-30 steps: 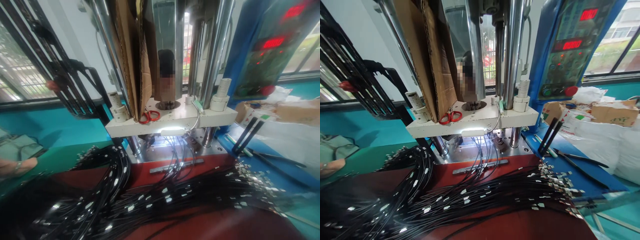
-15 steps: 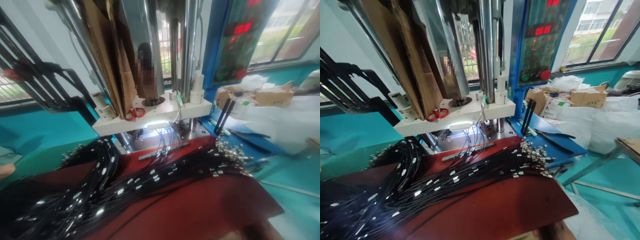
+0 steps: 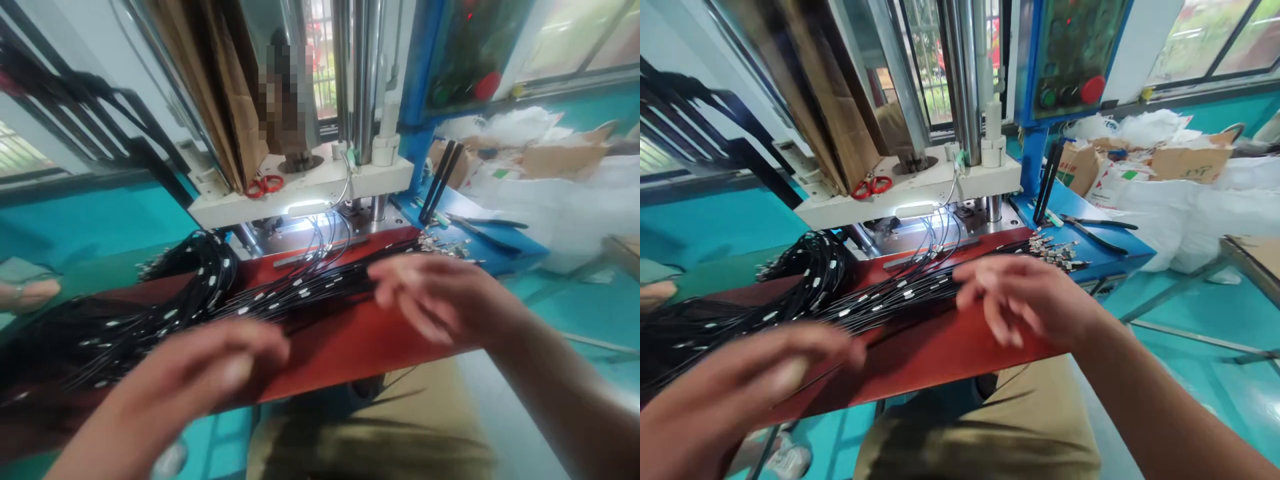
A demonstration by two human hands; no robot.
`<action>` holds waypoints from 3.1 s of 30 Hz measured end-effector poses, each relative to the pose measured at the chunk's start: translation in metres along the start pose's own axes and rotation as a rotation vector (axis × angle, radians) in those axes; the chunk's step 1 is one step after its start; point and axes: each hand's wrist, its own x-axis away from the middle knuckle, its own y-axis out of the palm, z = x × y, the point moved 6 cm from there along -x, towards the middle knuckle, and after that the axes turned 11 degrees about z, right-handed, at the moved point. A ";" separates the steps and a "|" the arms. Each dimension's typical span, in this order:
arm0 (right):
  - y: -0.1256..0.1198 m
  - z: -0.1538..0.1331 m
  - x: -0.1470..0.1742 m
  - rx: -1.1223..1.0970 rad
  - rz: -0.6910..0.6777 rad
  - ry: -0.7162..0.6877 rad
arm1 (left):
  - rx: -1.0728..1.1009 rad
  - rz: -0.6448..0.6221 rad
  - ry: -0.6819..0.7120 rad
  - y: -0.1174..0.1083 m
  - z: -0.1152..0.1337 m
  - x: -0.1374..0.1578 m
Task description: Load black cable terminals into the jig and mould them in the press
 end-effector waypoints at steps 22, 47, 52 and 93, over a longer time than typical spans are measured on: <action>0.057 0.004 -0.159 -0.183 0.003 0.260 | 0.093 0.002 -0.077 0.046 0.022 -0.146; 0.059 -0.023 -0.112 0.906 -0.314 -0.471 | -0.238 -0.611 0.121 0.049 -0.008 -0.129; 0.062 -0.023 -0.109 0.945 -0.286 -0.502 | -0.218 -0.543 0.088 0.045 -0.012 -0.129; 0.071 -0.038 -0.103 0.896 -0.057 -0.688 | -0.058 -0.590 0.063 0.049 -0.025 -0.128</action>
